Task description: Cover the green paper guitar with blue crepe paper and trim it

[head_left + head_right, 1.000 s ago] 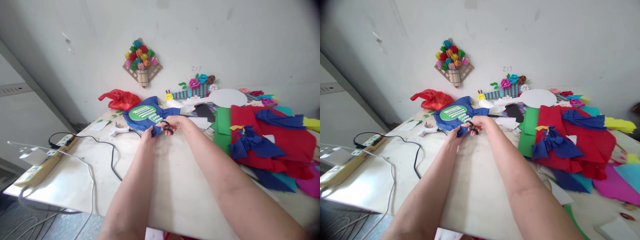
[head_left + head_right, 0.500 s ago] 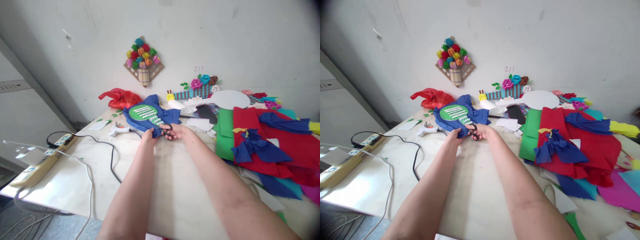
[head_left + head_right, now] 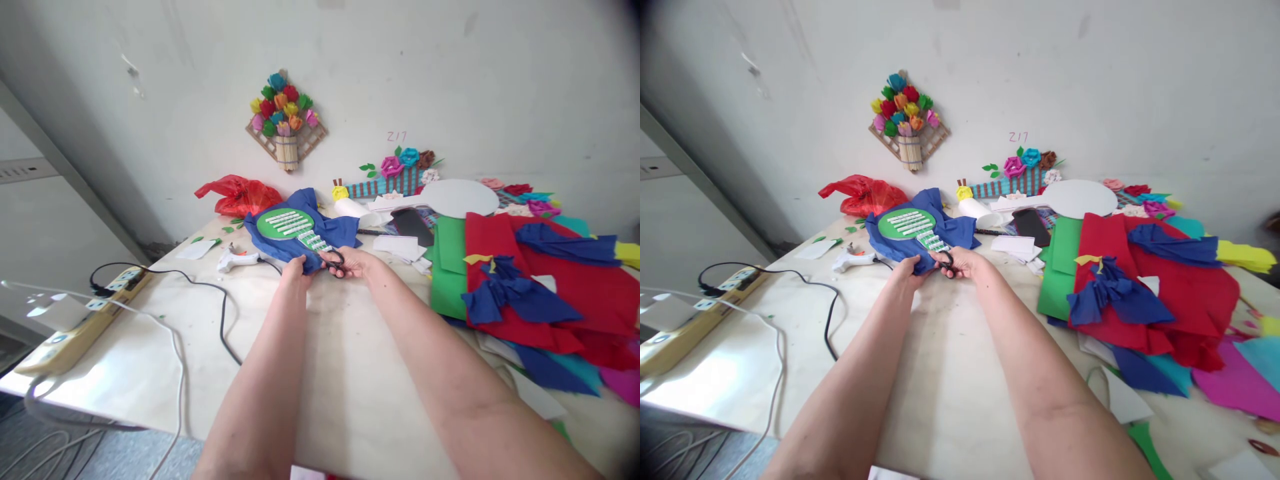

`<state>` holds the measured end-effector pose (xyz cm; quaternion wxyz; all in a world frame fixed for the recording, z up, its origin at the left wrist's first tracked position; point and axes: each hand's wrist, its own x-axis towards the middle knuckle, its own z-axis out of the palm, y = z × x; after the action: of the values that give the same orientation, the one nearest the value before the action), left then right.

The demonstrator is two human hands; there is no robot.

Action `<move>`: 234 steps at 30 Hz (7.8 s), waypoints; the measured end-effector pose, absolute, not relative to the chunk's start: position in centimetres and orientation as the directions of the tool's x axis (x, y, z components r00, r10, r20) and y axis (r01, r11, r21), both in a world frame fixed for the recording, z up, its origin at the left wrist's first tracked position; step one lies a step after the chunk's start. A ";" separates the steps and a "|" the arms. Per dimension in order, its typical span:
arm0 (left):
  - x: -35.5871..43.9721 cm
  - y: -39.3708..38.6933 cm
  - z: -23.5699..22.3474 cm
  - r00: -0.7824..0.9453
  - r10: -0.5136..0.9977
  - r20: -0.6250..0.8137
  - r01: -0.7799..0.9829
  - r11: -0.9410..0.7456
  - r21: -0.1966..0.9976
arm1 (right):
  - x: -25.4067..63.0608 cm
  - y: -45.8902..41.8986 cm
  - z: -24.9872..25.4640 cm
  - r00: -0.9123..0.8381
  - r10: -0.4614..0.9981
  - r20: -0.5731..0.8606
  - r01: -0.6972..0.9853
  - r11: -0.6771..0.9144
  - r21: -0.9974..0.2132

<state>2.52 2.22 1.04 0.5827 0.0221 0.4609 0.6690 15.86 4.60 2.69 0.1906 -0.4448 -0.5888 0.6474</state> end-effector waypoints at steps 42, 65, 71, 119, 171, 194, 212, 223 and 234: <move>2.6 1.8 1.5 -0.293 0.817 -0.496 -0.783 0.092 0.615 | 13.7 7.0 4.1 -0.594 0.694 -0.406 0.401 -0.182 -0.898; 2.5 1.8 1.6 -0.256 0.834 -0.489 -0.784 0.118 0.610 | 13.3 6.8 4.5 -0.587 0.740 -0.330 0.376 -0.112 -0.920; 2.4 1.8 1.4 -0.252 0.844 -0.473 -0.789 0.103 0.605 | 13.1 6.8 4.4 -0.573 0.753 -0.324 0.396 -0.092 -0.914; 2.2 2.1 1.0 -0.243 0.857 -0.454 -0.795 0.092 0.599 | 12.2 7.0 3.7 -0.505 0.802 -0.319 0.289 -0.191 -0.938; 2.4 1.9 1.3 -0.275 0.836 -0.476 -0.768 0.106 0.631 | 12.4 6.8 3.9 -0.546 0.750 -0.374 0.272 -0.264 -0.926; 2.5 2.3 0.9 -0.435 0.756 -0.490 -0.755 -0.010 0.655 | 12.8 6.5 3.0 -0.490 0.810 -0.322 0.264 -0.214 -0.940; 2.5 2.3 0.9 -0.407 0.764 -0.500 -0.767 0.011 0.641 | 12.0 6.3 4.0 -0.499 0.782 -0.373 0.320 -0.234 -0.918; 2.5 2.2 0.9 -0.425 0.766 -0.483 -0.739 0.015 0.673 | 11.9 6.4 3.3 -0.502 0.802 -0.323 0.323 -0.173 -0.931; 2.5 2.2 1.1 -0.401 0.767 -0.502 -0.745 0.045 0.665 | 11.6 6.9 3.9 -0.508 0.767 -0.392 0.345 -0.236 -0.909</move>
<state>2.55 2.18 1.06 0.5471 0.0111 0.4724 0.6909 11.55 6.87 3.94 0.1671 -0.4671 -0.5951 0.6322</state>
